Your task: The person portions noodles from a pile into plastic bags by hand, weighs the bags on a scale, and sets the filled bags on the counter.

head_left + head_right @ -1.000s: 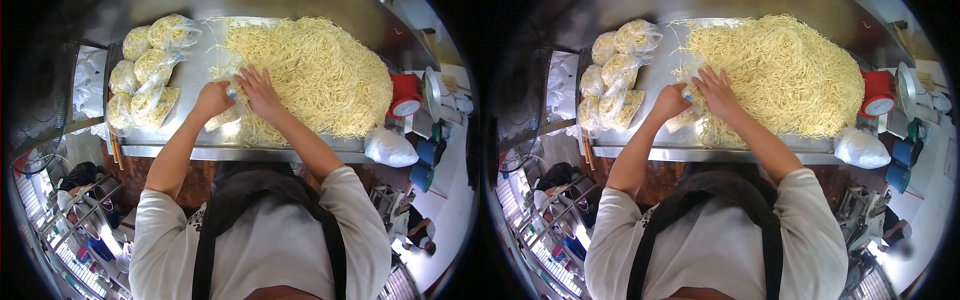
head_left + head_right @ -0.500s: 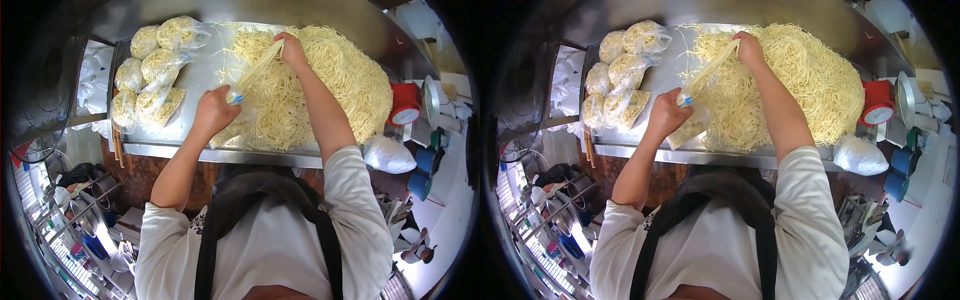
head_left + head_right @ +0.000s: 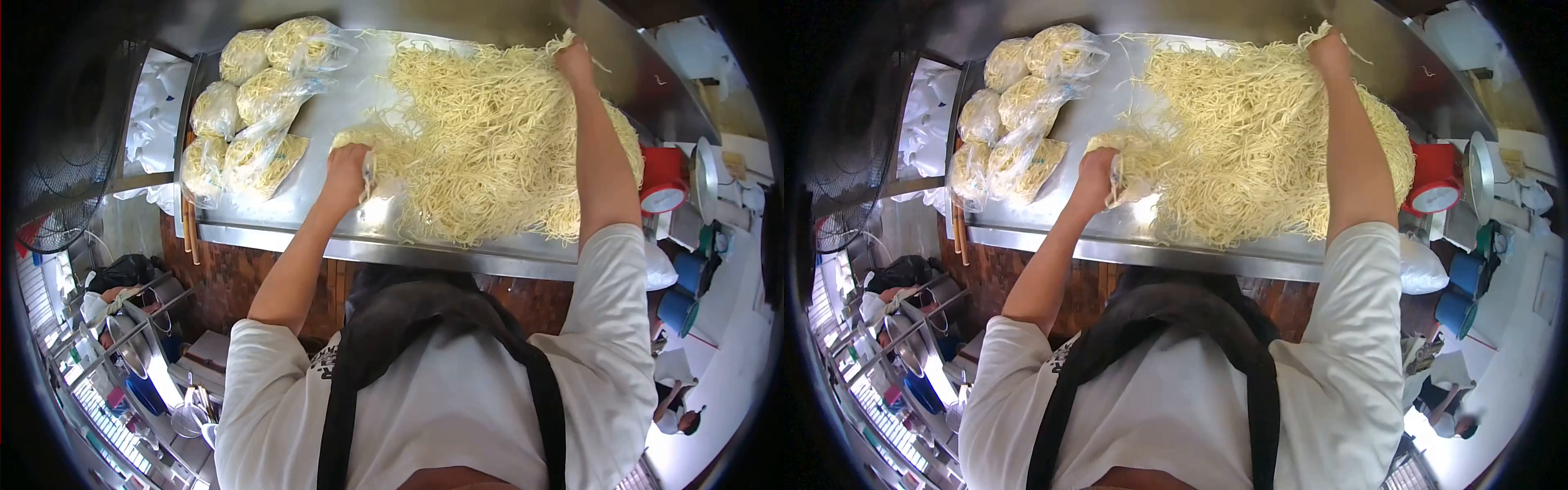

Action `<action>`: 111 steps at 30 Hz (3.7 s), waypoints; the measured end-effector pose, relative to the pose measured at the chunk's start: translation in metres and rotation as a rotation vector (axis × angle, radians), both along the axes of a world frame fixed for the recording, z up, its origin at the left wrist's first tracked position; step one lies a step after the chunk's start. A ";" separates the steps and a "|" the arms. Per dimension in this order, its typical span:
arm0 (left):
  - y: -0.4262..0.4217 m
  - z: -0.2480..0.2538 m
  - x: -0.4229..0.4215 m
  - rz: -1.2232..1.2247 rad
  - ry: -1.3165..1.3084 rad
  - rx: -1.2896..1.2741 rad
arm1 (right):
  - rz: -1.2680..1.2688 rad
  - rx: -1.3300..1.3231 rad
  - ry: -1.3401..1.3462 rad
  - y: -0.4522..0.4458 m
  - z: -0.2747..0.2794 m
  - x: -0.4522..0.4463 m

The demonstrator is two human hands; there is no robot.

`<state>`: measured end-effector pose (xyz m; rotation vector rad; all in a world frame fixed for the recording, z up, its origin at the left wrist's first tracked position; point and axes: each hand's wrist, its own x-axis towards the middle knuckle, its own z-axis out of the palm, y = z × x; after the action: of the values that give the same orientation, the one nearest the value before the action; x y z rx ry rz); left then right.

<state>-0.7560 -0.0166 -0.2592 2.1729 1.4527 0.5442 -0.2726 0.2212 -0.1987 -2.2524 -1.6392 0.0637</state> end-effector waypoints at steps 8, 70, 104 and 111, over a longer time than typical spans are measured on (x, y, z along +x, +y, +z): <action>-0.068 0.046 0.013 0.540 -0.383 -0.160 | 0.602 -0.559 0.001 -0.148 0.043 -0.203; -0.042 0.050 0.002 0.260 -0.135 -0.503 | 0.205 0.384 0.583 -0.097 0.111 -0.048; 0.040 0.255 0.199 -0.102 -0.724 -0.390 | 0.190 0.237 0.632 -0.312 0.225 -0.002; 0.039 0.395 0.473 -0.396 -0.809 -0.101 | 0.151 0.812 0.334 -0.337 0.328 0.239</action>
<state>-0.2832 0.0221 0.1361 1.7553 0.5884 1.0111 -0.0334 -0.1157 0.1289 -1.4185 -1.3197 -0.1541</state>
